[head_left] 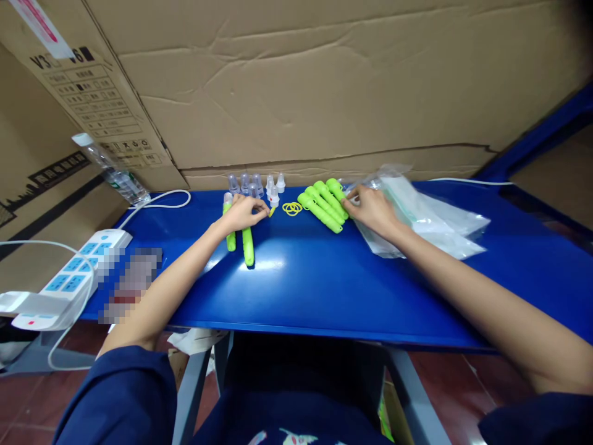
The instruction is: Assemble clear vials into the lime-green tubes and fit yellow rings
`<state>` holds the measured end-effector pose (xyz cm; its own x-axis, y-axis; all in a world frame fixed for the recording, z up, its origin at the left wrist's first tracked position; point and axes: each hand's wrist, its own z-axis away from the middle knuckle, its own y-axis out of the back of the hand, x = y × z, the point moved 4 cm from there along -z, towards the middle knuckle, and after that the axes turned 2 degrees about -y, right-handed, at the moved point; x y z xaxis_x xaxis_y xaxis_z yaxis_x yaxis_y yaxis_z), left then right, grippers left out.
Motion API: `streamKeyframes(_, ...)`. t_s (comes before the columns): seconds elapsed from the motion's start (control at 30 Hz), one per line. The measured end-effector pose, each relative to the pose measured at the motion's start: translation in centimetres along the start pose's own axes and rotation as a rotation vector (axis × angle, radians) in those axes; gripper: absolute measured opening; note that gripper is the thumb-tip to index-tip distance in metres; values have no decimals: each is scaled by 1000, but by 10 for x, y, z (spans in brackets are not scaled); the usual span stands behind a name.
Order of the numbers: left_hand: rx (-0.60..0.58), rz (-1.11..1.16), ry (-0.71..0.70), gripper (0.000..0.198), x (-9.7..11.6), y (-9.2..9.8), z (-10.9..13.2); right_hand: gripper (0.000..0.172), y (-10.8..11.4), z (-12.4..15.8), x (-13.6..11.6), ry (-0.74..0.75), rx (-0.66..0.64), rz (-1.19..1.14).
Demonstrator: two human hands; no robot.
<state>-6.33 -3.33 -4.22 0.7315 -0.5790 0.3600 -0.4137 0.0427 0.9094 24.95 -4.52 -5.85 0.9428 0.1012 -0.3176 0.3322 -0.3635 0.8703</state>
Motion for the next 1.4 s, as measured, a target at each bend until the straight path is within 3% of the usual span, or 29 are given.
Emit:
streamKeyframes(0.1,28,-93,20,28,0,8,-1,25,10,20,-47,121,2,88)
streamKeyframes(0.2,31,-108,81,28,-10,18,-1,39,4,51,-118,289,-231,5)
streamKeyframes(0.3,15,-125,159,29,-26,24,3,55,-15,74,-182,350,-442,42)
streamKeyframes(0.37,-3,-93,173,33,-33,26,7,62,-28,77,-209,345,-527,25)
streamKeyframes(0.43,-21,-41,163,38,-37,28,13,52,-37,73,-221,333,-575,-10)
streamKeyframes(0.53,-55,7,103,42,-38,30,22,32,-38,63,-211,255,-697,-186)
streamKeyframes(0.63,-46,21,23,46,-35,30,27,31,-22,58,-181,142,-837,-489)
streamKeyframes(0.7,4,4,-47,52,-30,28,26,27,-6,54,-155,108,-855,-616)
streamKeyframes(0.8,88,-36,-130,54,-19,21,18,26,13,45,-117,155,-737,-577)
streamKeyframes(0.97,61,99,-49,57,-1,4,-2,31,35,34,-80,467,-238,-227)
streamKeyframes(1.03,74,203,9,60,2,-1,-6,34,38,33,-74,480,-121,-177)
streamKeyframes(1.13,119,276,64,62,0,-6,-8,32,36,31,-67,313,-121,-203)
streamKeyframes(1.27,95,320,92,61,-3,-9,-7,40,35,27,-67,211,-65,-496)
streamKeyframes(1.4,105,329,116,61,-3,-9,-6,43,29,19,-67,63,-171,-701)
